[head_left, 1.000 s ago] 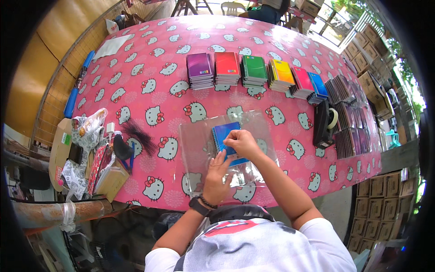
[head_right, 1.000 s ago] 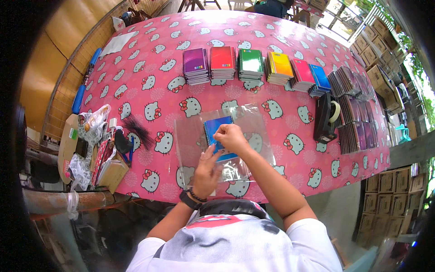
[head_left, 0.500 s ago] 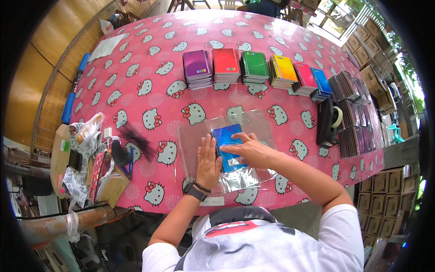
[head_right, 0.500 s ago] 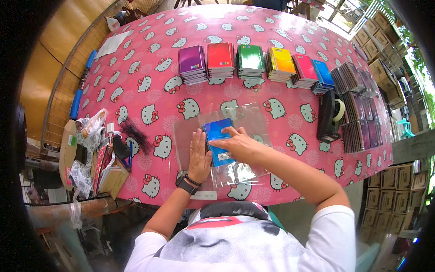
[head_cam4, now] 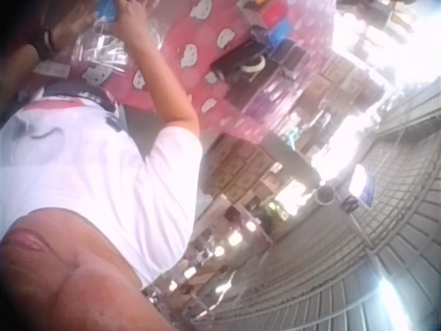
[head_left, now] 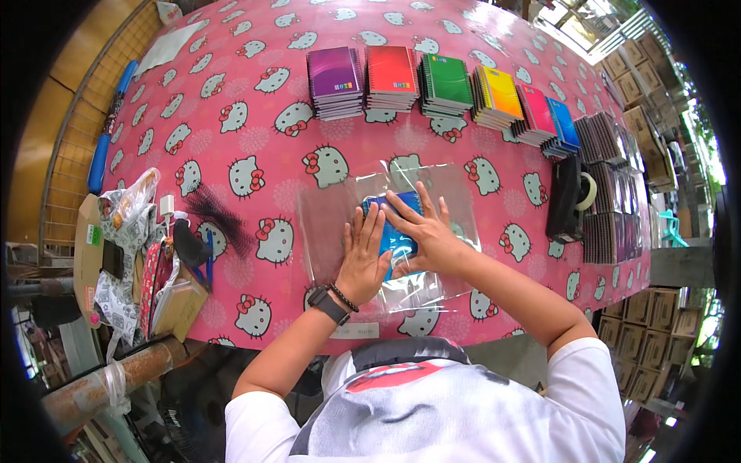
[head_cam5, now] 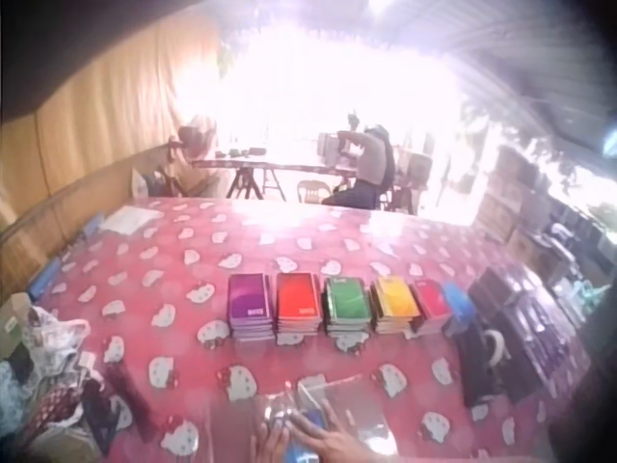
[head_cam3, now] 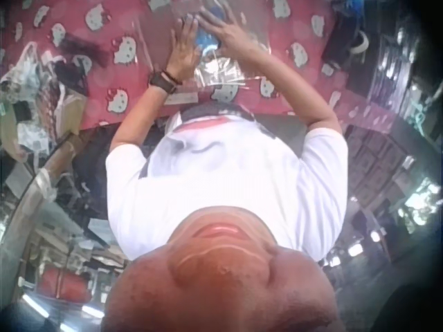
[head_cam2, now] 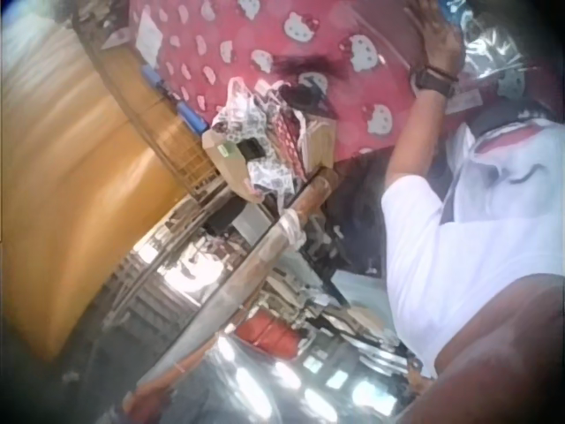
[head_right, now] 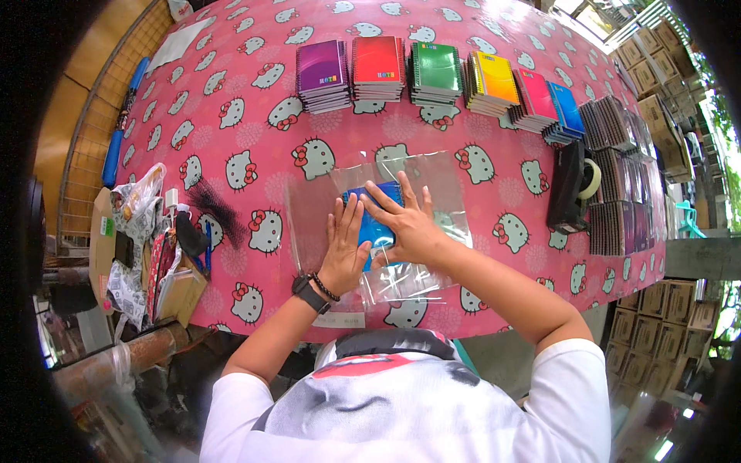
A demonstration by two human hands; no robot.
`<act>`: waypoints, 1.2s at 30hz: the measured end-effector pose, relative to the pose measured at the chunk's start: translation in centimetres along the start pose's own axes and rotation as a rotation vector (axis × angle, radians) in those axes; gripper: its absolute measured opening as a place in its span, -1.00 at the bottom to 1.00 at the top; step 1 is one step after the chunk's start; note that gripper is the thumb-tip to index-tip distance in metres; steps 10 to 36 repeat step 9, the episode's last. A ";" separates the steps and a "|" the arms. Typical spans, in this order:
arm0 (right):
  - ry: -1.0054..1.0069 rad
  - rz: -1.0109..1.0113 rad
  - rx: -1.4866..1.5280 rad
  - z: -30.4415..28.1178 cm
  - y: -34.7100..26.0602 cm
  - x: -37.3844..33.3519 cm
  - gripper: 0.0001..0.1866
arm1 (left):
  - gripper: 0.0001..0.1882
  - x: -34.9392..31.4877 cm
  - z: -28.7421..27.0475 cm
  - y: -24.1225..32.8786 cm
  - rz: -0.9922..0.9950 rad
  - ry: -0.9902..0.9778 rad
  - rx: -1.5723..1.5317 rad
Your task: The person gathers small notebooks from stacks on a table, places them into a clear plastic bag, and then secures the bag with tape.
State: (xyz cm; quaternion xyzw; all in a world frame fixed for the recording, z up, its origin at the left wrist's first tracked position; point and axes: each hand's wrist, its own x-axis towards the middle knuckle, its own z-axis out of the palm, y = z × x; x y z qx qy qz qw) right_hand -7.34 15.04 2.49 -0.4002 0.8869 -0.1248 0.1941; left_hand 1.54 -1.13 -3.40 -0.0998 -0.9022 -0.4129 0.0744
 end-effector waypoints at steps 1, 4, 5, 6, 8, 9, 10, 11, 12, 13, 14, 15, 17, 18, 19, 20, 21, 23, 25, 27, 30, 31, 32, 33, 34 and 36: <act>0.007 0.001 0.005 0.0 -0.1 0.1 0.23 | -0.28 0.0 -0.1 0.1 -0.014 -0.023 0.036; 0.031 0.005 0.006 0.2 0.1 0.1 0.33 | -0.22 0.8 -0.5 0.8 -0.061 -0.119 0.172; 0.051 0.002 0.014 0.3 0.2 0.1 0.36 | -0.20 1.4 -0.7 1.1 -0.083 -0.173 0.235; 0.079 -0.002 0.032 0.5 0.4 0.0 0.37 | -0.18 2.0 -0.9 1.5 -0.105 -0.224 0.299; 0.138 -0.007 0.068 0.7 0.5 -0.2 0.40 | -0.14 2.5 -1.5 2.2 -0.151 -0.282 0.357; 0.175 -0.013 0.099 0.8 0.4 -0.5 0.38 | -0.11 2.5 -1.8 2.3 -0.175 -0.310 0.383; 0.175 -0.013 0.099 0.8 0.4 -0.5 0.38 | -0.11 2.5 -1.8 2.3 -0.175 -0.310 0.383; 0.175 -0.013 0.099 0.8 0.4 -0.5 0.38 | -0.11 2.5 -1.8 2.3 -0.175 -0.310 0.383; 0.175 -0.013 0.099 0.8 0.4 -0.5 0.38 | -0.11 2.5 -1.8 2.3 -0.175 -0.310 0.383; 0.175 -0.013 0.099 0.8 0.4 -0.5 0.38 | -0.11 2.5 -1.8 2.3 -0.175 -0.310 0.383; 0.175 -0.013 0.099 0.8 0.4 -0.5 0.38 | -0.11 2.5 -1.8 2.3 -0.175 -0.310 0.383; 0.175 -0.013 0.099 0.8 0.4 -0.5 0.38 | -0.11 2.5 -1.8 2.3 -0.175 -0.310 0.383; 0.175 -0.013 0.099 0.8 0.4 -0.5 0.38 | -0.11 2.5 -1.8 2.3 -0.175 -0.310 0.383; 0.175 -0.013 0.099 0.8 0.4 -0.5 0.38 | -0.11 2.5 -1.8 2.3 -0.175 -0.310 0.383; 0.175 -0.013 0.099 0.8 0.4 -0.5 0.38 | -0.11 2.5 -1.8 2.3 -0.175 -0.310 0.383; 0.175 -0.013 0.099 0.8 0.4 -0.5 0.38 | -0.11 2.5 -1.8 2.3 -0.175 -0.310 0.383; 0.175 -0.013 0.099 0.8 0.4 -0.5 0.38 | -0.11 2.5 -1.8 2.3 -0.175 -0.310 0.383; 0.175 -0.013 0.099 0.8 0.4 -0.5 0.38 | -0.11 2.5 -1.8 2.3 -0.175 -0.310 0.383; 0.175 -0.013 0.099 0.8 0.4 -0.5 0.38 | -0.11 2.5 -1.8 2.3 -0.175 -0.310 0.383; 0.175 -0.013 0.099 0.8 0.4 -0.5 0.38 | -0.11 2.5 -1.8 2.3 -0.175 -0.310 0.383; 0.175 -0.013 0.099 0.8 0.4 -0.5 0.38 | -0.11 2.5 -1.8 2.3 -0.175 -0.310 0.383; 0.175 -0.013 0.099 0.8 0.4 -0.5 0.38 | -0.11 2.5 -1.8 2.3 -0.175 -0.310 0.383; 0.175 -0.013 0.099 0.8 0.4 -0.5 0.38 | -0.11 2.5 -1.8 2.3 -0.175 -0.310 0.383; 0.175 -0.013 0.099 0.8 0.4 -0.5 0.38 | -0.11 2.5 -1.8 2.3 -0.175 -0.310 0.383; 0.175 -0.013 0.099 0.8 0.4 -0.5 0.38 | -0.11 2.5 -1.8 2.3 -0.175 -0.310 0.383; 0.175 -0.013 0.099 0.8 0.4 -0.5 0.38 | -0.11 2.5 -1.8 2.3 -0.175 -0.310 0.383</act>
